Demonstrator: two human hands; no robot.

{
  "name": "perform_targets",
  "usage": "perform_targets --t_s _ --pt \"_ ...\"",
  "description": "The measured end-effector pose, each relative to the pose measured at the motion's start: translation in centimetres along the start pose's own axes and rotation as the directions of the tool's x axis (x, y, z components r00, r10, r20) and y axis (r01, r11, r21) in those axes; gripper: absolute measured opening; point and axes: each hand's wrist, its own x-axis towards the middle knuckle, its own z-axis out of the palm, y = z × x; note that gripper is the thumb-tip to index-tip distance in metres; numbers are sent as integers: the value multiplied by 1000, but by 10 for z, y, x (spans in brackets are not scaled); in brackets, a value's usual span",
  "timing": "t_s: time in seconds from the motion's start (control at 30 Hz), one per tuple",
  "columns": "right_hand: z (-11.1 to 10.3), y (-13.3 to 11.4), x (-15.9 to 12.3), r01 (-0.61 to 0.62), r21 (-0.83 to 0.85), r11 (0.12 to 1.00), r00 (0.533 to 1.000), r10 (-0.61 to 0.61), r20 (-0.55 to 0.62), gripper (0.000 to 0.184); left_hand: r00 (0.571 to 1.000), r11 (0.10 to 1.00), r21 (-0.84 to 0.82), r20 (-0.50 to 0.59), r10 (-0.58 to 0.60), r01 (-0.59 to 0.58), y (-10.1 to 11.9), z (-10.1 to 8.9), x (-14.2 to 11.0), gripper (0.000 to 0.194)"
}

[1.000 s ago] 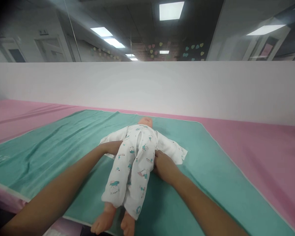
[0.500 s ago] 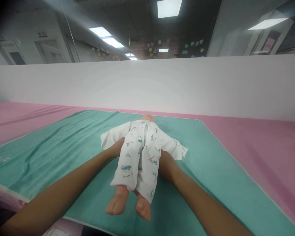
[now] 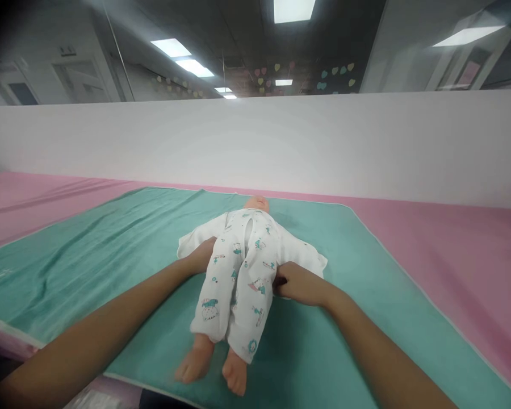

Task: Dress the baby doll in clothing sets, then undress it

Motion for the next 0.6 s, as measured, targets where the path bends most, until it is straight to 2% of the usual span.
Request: perform_targets --t_s 0.07,0.17,0.23,0.27,0.3,0.33,0.4,0.43,0.47,0.5,0.53,0.6 --pt "1 5 1 -27 27 999 999 26 36 15 999 985 167 37 38 -44 1 -1 0 16" --pt "-1 10 3 -40 124 992 999 36 32 15 999 974 225 24 33 -37 0 -7 -1 18" --pt "-6 14 4 -39 201 979 996 53 -67 19 999 980 196 -50 -16 26 -3 -14 -1 20" --pt "-10 19 4 -51 207 977 983 86 -160 23 991 982 169 -115 -67 86 -6 -17 -1 23" --pt "-15 24 3 -87 178 980 951 135 -279 28 970 976 141 -199 -138 167 -10 -21 -1 25" --pt "-21 31 1 -155 120 981 893 191 -408 33 934 959 119 -284 -216 258 -14 -25 -1 28" --pt "-32 47 -2 -378 0 926 731 298 -614 40 832 891 115 -426 -355 439 -25 -31 -1 30" --pt "-37 56 -5 -492 -37 870 662 346 -665 42 782 845 126 -469 -411 520 -31 -33 -2 33" --pt "-42 64 -7 -581 -55 812 614 393 -685 45 744 799 142 -486 -458 584 -36 -35 -3 37" --pt "-46 71 -9 -640 -60 766 590 439 -678 47 719 755 155 -473 -509 637 -41 -36 -4 41" --pt "-49 77 -10 -669 -59 741 587 478 -653 50 701 715 166 -437 -564 679 -46 -36 -6 46" --pt "-52 85 -12 -673 -48 738 615 523 -590 55 674 655 185 -332 -660 733 -52 -37 -8 53"
